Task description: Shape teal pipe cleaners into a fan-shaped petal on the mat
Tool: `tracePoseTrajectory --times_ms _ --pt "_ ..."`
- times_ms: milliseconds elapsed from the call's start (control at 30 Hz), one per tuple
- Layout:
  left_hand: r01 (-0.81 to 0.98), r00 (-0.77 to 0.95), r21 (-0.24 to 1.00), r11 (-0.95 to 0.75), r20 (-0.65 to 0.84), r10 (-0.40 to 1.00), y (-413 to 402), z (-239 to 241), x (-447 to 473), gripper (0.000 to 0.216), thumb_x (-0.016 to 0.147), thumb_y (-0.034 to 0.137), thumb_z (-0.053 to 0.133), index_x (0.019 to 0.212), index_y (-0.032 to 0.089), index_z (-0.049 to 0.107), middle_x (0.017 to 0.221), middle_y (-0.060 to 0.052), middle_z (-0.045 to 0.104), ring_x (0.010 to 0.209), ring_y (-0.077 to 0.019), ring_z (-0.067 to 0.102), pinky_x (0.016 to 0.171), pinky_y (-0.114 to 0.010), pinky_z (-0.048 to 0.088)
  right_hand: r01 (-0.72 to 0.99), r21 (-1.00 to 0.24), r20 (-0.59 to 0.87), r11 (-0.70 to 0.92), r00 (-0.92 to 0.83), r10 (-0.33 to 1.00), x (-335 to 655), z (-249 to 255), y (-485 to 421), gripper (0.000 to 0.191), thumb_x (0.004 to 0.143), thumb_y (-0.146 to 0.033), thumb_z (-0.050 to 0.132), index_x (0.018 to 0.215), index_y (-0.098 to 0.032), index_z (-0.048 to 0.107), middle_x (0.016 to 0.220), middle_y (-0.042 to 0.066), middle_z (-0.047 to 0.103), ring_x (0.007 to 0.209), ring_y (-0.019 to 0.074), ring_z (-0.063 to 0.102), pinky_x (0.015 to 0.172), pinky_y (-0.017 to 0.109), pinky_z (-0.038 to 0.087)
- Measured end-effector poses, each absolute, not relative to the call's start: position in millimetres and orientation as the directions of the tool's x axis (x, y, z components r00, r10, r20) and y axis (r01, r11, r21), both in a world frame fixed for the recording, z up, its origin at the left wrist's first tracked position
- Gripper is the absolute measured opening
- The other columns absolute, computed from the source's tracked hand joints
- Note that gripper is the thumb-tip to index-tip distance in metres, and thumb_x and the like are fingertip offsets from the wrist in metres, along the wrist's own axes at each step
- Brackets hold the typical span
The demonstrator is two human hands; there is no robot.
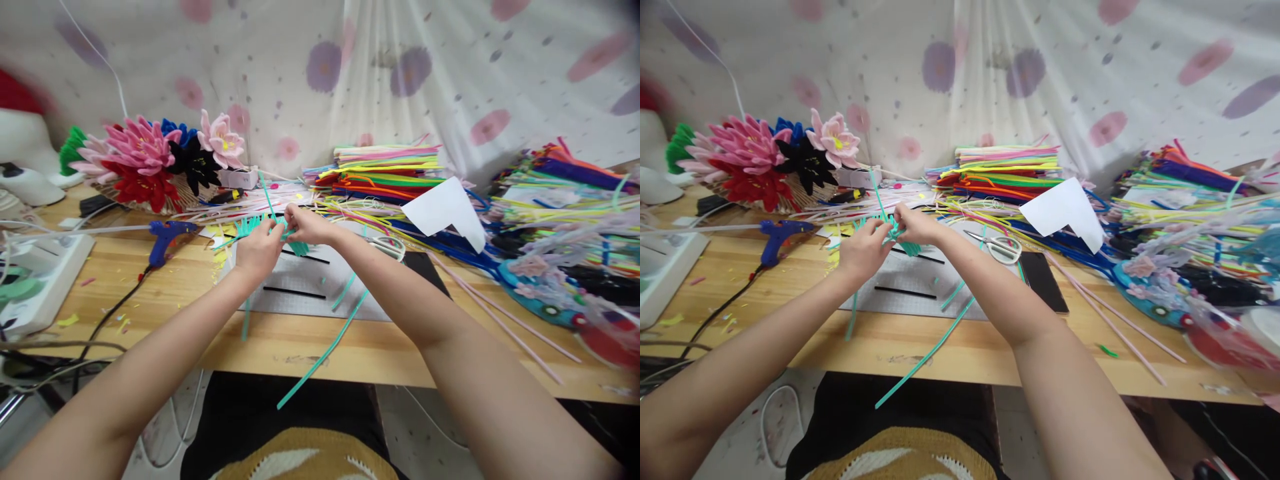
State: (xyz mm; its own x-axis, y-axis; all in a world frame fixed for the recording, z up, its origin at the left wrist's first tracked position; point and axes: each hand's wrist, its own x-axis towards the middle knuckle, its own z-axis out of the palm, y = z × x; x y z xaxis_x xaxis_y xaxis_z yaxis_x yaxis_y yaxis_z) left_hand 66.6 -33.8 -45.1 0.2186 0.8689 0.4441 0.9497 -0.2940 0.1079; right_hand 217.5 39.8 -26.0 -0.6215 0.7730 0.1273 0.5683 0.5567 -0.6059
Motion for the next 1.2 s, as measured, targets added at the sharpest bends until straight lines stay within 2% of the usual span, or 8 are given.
tracePoseTrajectory --times_ms 300,500,600,700,800,933,1033,1200 --pt "0.967 0.166 0.134 -0.217 0.311 0.936 -28 -32 69 0.028 0.084 0.023 0.042 0.088 0.016 0.069 0.09 -0.013 0.068 0.085 -0.027 0.062 0.068 -0.033 0.041 0.522 -0.545 0.233 0.656 -0.657 0.717 217 -21 34 0.033 0.061 -0.018 0.057 0.088 -0.019 0.037 0.075 -0.003 0.053 0.062 0.0099 0.044 0.058 0.022 0.03" --pt "0.854 0.035 0.52 -0.018 -0.022 0.999 -11 -16 72 0.005 0.065 0.018 0.062 0.061 0.017 0.064 0.06 -0.006 0.065 0.068 -0.0238 0.064 0.063 -0.029 0.044 0.535 -0.479 0.269 0.696 -0.665 0.697 214 -25 32 0.032 0.061 -0.015 0.052 0.09 -0.018 0.039 0.075 -0.002 0.054 0.058 0.0097 0.042 0.056 0.022 0.027" --pt "0.649 0.088 0.76 0.024 -0.106 0.99 -1 -19 72 0.013 0.063 0.016 0.066 0.058 0.017 0.054 0.054 -0.003 0.064 0.055 -0.0187 0.063 0.058 -0.028 0.047 0.532 -0.51 0.263 0.676 -0.652 0.712 217 -23 36 0.034 0.061 -0.013 0.052 0.092 -0.018 0.04 0.076 -0.002 0.055 0.059 0.0096 0.042 0.056 0.022 0.029" --pt "0.454 0.151 0.888 0.071 -0.155 0.976 3 -18 72 0.02 0.067 0.017 0.067 0.061 0.016 0.048 0.055 -0.004 0.064 0.053 -0.0166 0.062 0.057 -0.029 0.05 0.493 -0.546 0.265 0.677 -0.666 0.698 222 -19 39 0.035 0.063 -0.014 0.053 0.095 -0.018 0.041 0.079 -0.001 0.056 0.06 0.0093 0.044 0.058 0.022 0.032" --pt "0.312 0.146 0.939 0.143 -0.197 0.97 2 -10 71 0.022 0.07 0.015 0.066 0.062 0.015 0.046 0.054 -0.003 0.063 0.054 -0.0153 0.063 0.058 -0.03 0.053 0.447 -0.574 0.377 0.686 -0.6 0.706 226 -21 37 0.039 0.064 -0.016 0.057 0.1 -0.018 0.043 0.093 0.002 0.056 0.063 0.009 0.046 0.062 0.023 0.036" --pt "0.191 0.043 0.957 0.218 -0.23 0.972 3 -1 67 0.02 0.074 0.006 0.058 0.06 0.013 0.046 0.052 -0.003 0.062 0.051 -0.0132 0.062 0.059 -0.029 0.054 0.515 -0.612 0.575 0.6 -0.23 0.785 228 -38 20 0.02 0.074 -0.021 0.054 0.093 -0.016 0.051 0.09 0.004 0.055 0.067 0.0108 0.046 0.065 0.025 0.038" --pt "0.141 0.057 0.957 0.253 -0.263 0.963 9 -3 62 0.019 0.075 0.005 0.056 0.058 0.011 0.051 0.056 -0.006 0.064 0.052 -0.0138 0.063 0.062 -0.029 0.054 0.543 -0.655 0.479 0.526 -0.24 0.844 226 -55 7 0.011 0.079 -0.026 0.052 0.082 -0.017 0.058 0.078 0.002 0.056 0.067 0.0114 0.048 0.064 0.024 0.037" --pt "0.075 0.023 0.958 0.277 -0.28 0.96 17 -10 56 0.016 0.074 0.008 0.058 0.059 0.011 0.055 0.058 -0.007 0.063 0.055 -0.0163 0.063 0.063 -0.031 0.055 0.618 -0.677 0.353 0.399 -0.204 0.913 219 -65 7 0.019 0.078 -0.028 0.055 0.091 -0.017 0.063 0.078 0.001 0.06 0.069 0.0116 0.049 0.066 0.024 0.036"
